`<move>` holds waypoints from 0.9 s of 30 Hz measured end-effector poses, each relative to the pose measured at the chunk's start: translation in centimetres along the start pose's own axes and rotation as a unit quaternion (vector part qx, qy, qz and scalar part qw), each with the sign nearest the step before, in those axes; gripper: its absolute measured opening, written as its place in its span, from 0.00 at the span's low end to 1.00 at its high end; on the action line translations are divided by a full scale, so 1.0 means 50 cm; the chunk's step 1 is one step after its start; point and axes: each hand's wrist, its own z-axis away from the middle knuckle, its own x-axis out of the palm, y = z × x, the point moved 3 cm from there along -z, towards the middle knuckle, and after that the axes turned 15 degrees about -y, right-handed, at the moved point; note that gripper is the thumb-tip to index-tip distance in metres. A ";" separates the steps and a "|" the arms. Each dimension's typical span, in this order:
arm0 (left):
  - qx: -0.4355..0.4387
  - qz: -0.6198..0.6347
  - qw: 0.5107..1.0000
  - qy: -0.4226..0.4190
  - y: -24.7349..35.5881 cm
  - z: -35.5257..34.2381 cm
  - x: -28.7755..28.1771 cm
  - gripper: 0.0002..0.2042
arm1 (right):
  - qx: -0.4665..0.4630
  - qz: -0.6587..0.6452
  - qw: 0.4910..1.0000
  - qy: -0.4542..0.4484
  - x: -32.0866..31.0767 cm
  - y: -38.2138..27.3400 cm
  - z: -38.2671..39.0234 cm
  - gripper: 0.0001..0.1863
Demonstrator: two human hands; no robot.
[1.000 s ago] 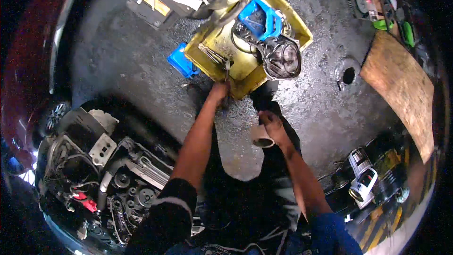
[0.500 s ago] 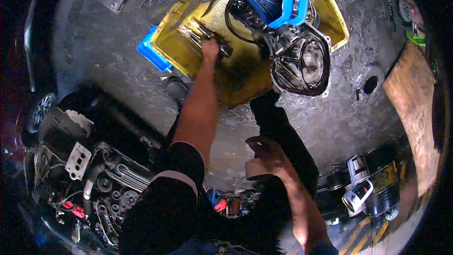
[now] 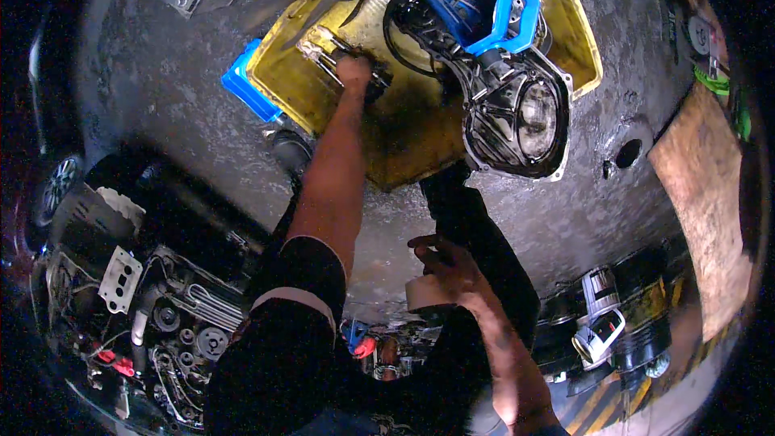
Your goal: The person cleans an engine component with a cloth and then applies a piece of white tape to the part.
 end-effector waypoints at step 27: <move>-0.184 0.043 0.982 0.011 0.052 0.010 -0.152 0.21 | 0.024 -0.127 0.991 -0.026 0.027 -0.025 -0.015 0.16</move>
